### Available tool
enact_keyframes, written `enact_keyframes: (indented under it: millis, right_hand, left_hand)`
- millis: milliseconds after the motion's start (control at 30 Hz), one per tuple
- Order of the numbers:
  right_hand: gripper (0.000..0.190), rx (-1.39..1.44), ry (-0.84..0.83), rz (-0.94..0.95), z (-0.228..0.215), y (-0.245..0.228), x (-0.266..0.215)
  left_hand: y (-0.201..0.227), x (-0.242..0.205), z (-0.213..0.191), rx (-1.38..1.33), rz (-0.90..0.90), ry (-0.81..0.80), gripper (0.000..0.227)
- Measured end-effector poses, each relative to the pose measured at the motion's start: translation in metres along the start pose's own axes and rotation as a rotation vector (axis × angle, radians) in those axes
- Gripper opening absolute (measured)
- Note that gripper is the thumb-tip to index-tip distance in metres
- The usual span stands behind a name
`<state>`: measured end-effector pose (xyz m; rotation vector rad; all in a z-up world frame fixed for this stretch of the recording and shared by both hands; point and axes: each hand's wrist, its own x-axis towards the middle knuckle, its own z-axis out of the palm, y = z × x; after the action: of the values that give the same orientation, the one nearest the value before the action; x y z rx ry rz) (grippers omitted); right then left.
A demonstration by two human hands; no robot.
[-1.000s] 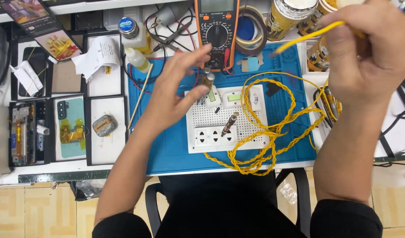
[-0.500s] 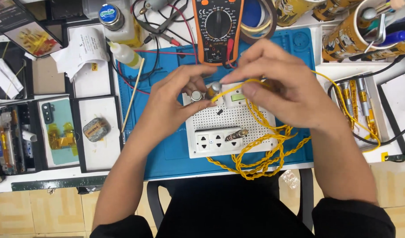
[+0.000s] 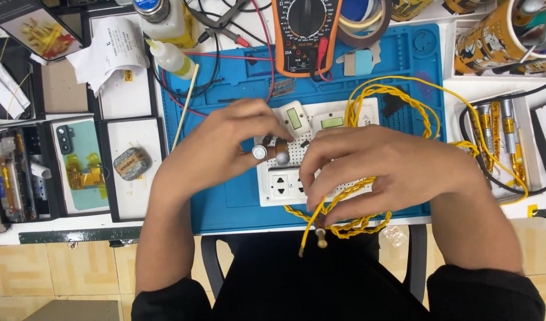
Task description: The person assembles an electrical circuit on a white breadboard, connecting yellow wires to a power strip and a small green module. They manipulate the wires and components with their hands, occasionally lifting the board to inspect the connections.
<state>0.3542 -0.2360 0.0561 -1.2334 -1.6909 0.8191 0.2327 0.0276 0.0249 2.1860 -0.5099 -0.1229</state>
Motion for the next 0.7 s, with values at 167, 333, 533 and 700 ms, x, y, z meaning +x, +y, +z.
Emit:
enact_keyframes:
  millis: [167, 333, 533, 700]
  right_hand:
    - [0.019, -0.069, -0.026, 0.070, -0.002, -0.005, -0.001]
    - [0.023, -0.144, -0.099, 0.145, 0.008, 0.001, -0.001]
    - [0.012, -0.063, 0.059, 0.083, 0.010, 0.003, 0.003]
    - [0.024, -0.045, 0.507, 0.268, 0.006, -0.008, -0.010]
  left_hand:
    - [0.004, 0.003, 0.000, -0.018, -0.185, 0.158, 0.008]
    - [-0.002, 0.001, -0.001, 0.079, -0.170, 0.167, 0.020]
    - [-0.004, 0.002, 0.005, 0.029, -0.079, 0.181, 0.018]
    - [0.002, 0.002, 0.003, 0.100, -0.031, 0.384, 0.025]
